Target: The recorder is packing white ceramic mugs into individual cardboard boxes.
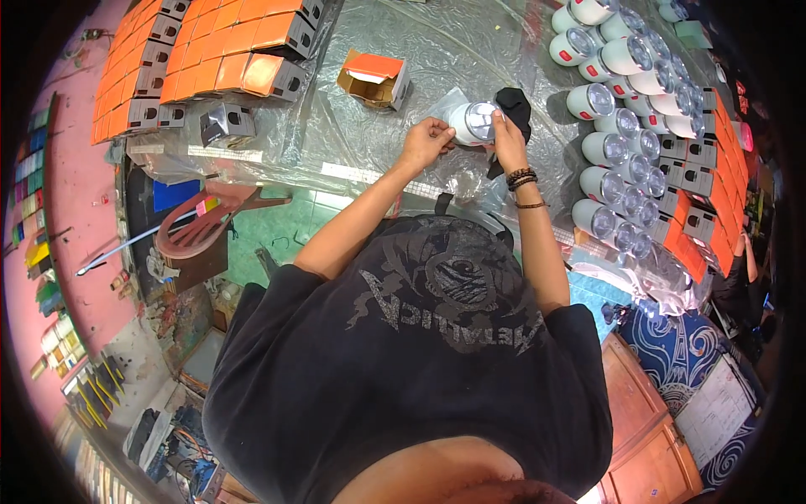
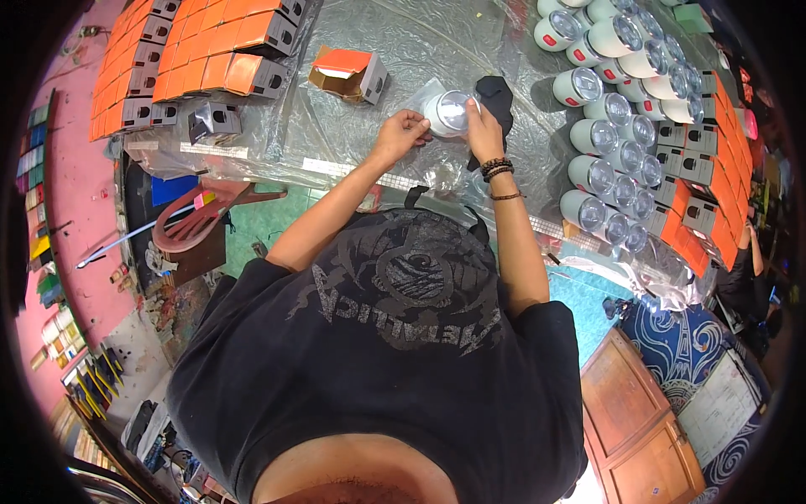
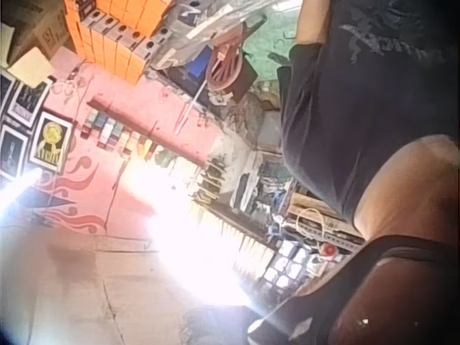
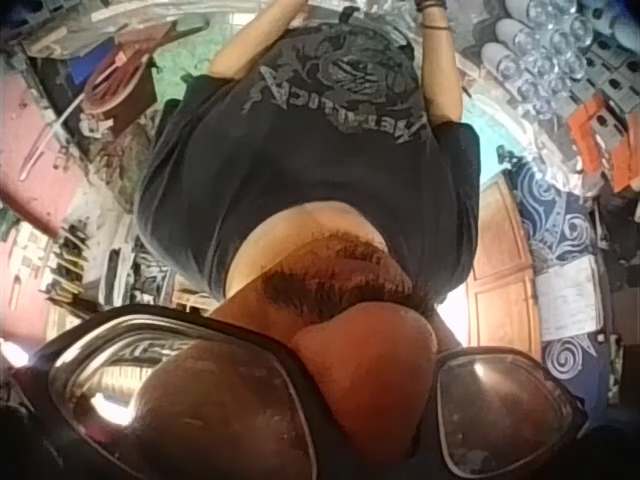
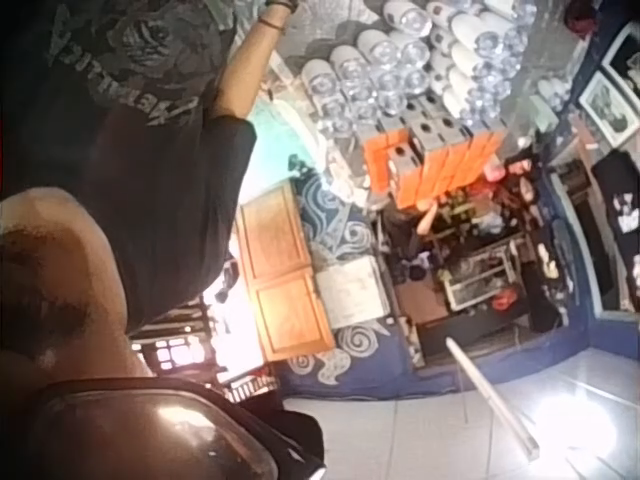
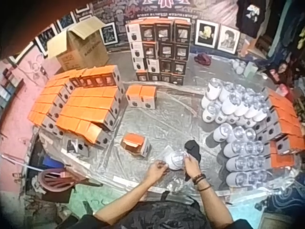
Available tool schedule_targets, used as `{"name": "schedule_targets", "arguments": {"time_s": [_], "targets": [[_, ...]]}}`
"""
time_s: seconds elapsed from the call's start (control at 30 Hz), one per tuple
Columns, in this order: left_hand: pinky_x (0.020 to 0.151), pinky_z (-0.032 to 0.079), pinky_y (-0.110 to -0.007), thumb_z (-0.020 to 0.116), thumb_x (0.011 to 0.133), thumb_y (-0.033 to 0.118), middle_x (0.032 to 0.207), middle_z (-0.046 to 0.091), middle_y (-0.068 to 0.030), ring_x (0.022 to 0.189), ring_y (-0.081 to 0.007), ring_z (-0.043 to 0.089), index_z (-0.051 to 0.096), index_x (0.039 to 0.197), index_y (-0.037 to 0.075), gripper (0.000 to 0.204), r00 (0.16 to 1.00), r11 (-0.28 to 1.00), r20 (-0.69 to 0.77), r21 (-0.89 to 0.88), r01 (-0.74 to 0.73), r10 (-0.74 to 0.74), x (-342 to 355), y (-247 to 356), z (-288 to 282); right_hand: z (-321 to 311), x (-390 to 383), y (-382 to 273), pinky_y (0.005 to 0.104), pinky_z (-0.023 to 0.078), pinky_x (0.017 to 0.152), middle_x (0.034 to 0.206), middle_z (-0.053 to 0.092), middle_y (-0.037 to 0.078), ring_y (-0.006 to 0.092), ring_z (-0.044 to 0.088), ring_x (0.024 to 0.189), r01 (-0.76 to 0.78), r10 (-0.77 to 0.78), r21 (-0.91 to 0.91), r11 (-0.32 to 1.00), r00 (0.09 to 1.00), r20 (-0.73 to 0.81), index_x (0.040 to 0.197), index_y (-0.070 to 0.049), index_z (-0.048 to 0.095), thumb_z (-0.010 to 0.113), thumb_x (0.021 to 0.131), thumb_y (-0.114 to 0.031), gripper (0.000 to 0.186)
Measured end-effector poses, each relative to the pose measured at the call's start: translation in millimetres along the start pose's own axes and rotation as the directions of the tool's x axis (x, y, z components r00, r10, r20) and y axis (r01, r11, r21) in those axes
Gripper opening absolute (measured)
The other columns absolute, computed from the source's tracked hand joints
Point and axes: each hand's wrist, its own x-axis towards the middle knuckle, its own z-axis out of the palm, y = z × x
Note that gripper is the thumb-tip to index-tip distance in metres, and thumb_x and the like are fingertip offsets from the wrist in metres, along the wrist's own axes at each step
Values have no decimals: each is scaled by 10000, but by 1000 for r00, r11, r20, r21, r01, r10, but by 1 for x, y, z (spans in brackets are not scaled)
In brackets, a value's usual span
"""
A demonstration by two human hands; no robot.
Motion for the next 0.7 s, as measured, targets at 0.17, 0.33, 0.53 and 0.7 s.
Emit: {"name": "schedule_targets", "arguments": {"time_s": [0.17, 0.33, 0.53, 0.7], "targets": [[736, 597, -273, 712, 1024, 179, 945, 782, -118, 856, -164, 769, 680, 1121, -50, 251, 999, 999, 6, 36, -39, 39, 2, 0, -3, -4, -8, -5, 477, 537, 854, 1007, 731, 280, 448, 716, 989, -67, 68, -118, 991, 998, 1, 1181, 23, 681, 420, 1106, -532, 618], [725, 586, -290, 685, 1005, 167, 936, 790, -129, 866, -178, 771, 706, 1090, -56, 239, 984, 916, 4, 365, -168, 179, 9, -3, -2, 0, -10, -4, 515, 515, 902, 1062, 726, 300, 517, 670, 1046, 52, -74, -248, 967, 994, -80, 1175, 25, 685, 430, 1105, -494, 582], [746, 586, -356, 683, 949, 237, 833, 778, -142, 775, -219, 759, 724, 965, -44, 284, 980, 935, 1, 299, -192, 201, 12, 6, 5, 1, -8, -3, 503, 518, 929, 1110, 728, 297, 498, 679, 1088, 37, -76, -268, 963, 988, -135, 1249, 7, 697, 469, 1097, -483, 561], [721, 581, -298, 590, 1040, 178, 907, 700, -61, 816, -140, 697, 623, 1088, -13, 200, 986, 996, 145, -42, -79, 84, 0, 22, 7, 1, -16, -15, 472, 532, 923, 1079, 744, 276, 465, 707, 1049, 48, -94, -262, 964, 981, -167, 1250, -1, 707, 497, 1089, -472, 541]]}}
